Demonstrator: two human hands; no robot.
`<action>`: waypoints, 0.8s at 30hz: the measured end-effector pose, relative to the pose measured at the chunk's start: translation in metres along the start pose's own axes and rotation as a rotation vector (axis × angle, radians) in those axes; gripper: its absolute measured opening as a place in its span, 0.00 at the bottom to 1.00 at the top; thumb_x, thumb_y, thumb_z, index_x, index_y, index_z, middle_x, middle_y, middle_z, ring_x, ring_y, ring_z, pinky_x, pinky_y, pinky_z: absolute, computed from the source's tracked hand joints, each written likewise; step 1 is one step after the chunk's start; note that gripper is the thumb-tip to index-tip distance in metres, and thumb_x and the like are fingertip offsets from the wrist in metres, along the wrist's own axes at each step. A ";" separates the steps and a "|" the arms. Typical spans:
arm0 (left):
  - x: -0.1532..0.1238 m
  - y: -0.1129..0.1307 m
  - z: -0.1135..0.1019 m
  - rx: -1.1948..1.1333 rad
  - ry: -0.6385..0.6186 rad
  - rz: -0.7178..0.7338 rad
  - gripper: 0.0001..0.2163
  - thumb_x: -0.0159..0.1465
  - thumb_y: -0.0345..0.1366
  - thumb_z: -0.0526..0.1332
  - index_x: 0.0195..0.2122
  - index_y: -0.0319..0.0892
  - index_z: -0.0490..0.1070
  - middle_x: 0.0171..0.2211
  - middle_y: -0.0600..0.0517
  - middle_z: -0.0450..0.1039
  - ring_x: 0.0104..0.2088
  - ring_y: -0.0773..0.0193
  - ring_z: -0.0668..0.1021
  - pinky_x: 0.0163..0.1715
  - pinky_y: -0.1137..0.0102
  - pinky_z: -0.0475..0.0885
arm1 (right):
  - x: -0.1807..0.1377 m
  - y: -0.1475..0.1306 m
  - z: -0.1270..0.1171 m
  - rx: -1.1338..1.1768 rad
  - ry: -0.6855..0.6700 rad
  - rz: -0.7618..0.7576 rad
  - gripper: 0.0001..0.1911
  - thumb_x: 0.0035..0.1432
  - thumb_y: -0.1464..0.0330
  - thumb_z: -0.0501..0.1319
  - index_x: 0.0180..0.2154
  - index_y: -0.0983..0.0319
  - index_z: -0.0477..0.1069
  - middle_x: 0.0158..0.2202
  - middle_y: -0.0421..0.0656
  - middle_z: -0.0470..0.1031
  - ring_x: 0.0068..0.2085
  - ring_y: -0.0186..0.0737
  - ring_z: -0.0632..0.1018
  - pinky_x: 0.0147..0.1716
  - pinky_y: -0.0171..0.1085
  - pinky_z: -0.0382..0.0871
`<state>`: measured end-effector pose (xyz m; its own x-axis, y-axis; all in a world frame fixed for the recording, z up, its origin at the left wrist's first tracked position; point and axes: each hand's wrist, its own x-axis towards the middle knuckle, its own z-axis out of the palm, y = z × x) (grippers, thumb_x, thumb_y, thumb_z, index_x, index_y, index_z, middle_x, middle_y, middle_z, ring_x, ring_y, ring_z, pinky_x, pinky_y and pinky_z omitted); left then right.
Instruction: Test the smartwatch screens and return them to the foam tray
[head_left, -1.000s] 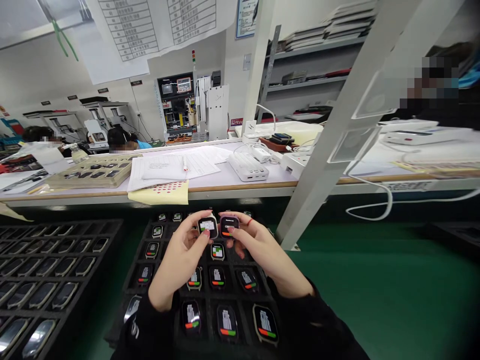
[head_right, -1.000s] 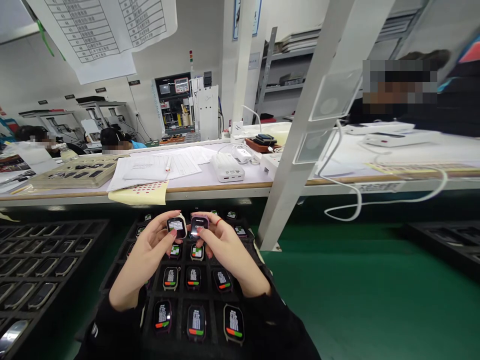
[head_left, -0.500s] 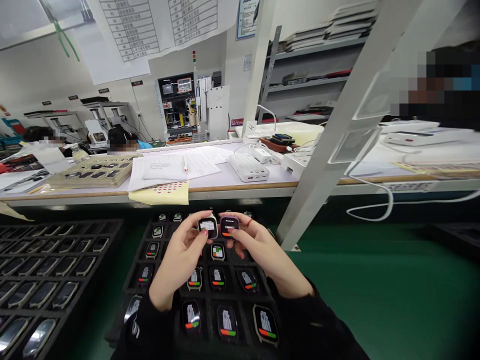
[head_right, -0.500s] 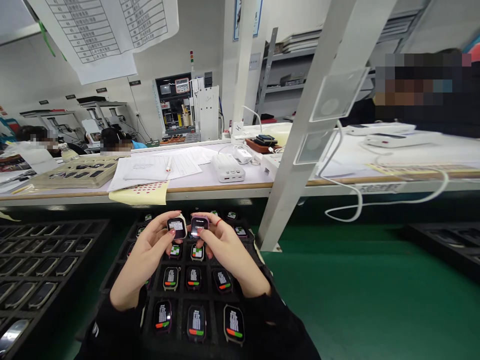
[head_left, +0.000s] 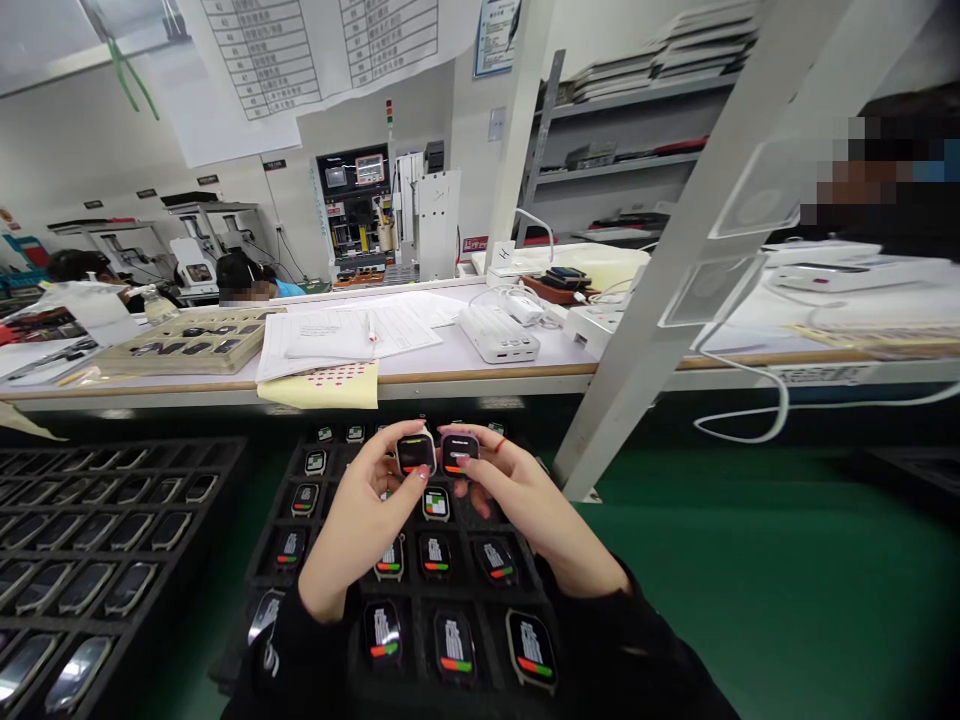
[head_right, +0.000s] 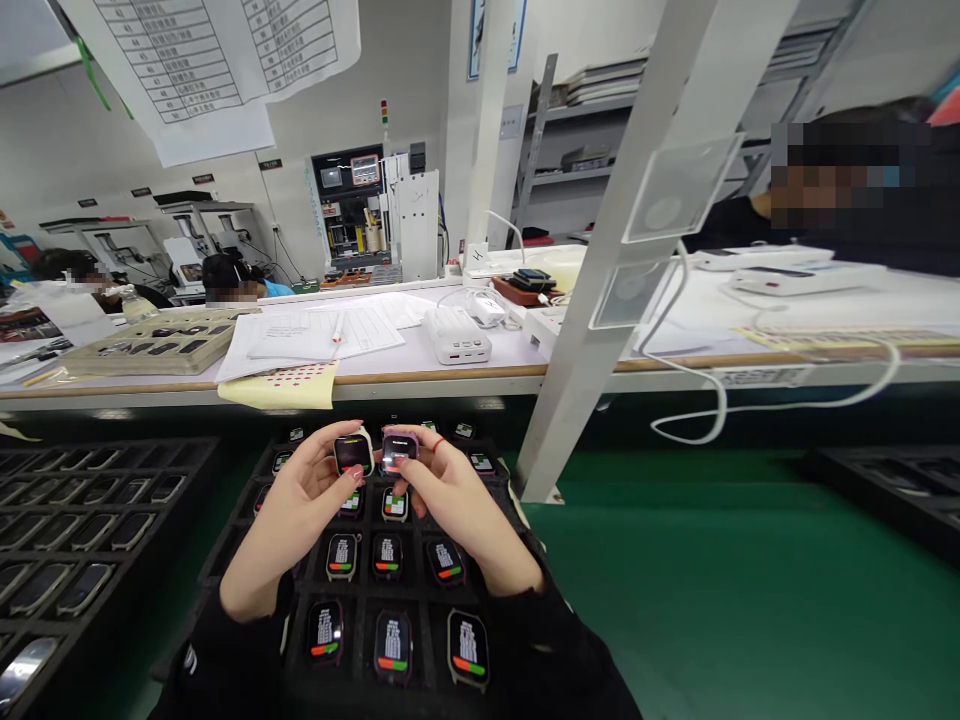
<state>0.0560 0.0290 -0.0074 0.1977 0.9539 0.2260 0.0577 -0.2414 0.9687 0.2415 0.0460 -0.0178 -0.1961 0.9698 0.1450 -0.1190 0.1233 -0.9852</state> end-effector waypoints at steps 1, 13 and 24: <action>0.000 -0.001 0.000 0.012 0.003 0.004 0.19 0.68 0.35 0.64 0.60 0.50 0.70 0.51 0.50 0.76 0.50 0.59 0.78 0.49 0.67 0.75 | 0.001 0.001 0.000 0.002 -0.003 -0.007 0.29 0.55 0.57 0.64 0.53 0.67 0.70 0.22 0.36 0.71 0.20 0.34 0.65 0.19 0.32 0.60; 0.000 -0.003 0.000 0.024 0.020 0.001 0.19 0.67 0.35 0.64 0.59 0.51 0.70 0.55 0.50 0.75 0.51 0.58 0.77 0.50 0.65 0.74 | -0.001 -0.004 0.000 -0.022 -0.013 0.022 0.31 0.54 0.56 0.64 0.54 0.68 0.69 0.23 0.37 0.71 0.21 0.34 0.66 0.20 0.32 0.60; 0.002 0.004 0.002 0.014 0.066 -0.011 0.13 0.73 0.41 0.57 0.56 0.51 0.75 0.50 0.51 0.77 0.35 0.69 0.75 0.35 0.74 0.73 | -0.002 -0.008 0.002 -0.021 0.000 0.055 0.31 0.52 0.56 0.64 0.54 0.68 0.70 0.23 0.37 0.72 0.20 0.34 0.66 0.21 0.33 0.60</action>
<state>0.0583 0.0299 -0.0028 0.1321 0.9661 0.2219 0.0732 -0.2328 0.9698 0.2405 0.0429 -0.0097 -0.2019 0.9752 0.0905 -0.0876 0.0741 -0.9934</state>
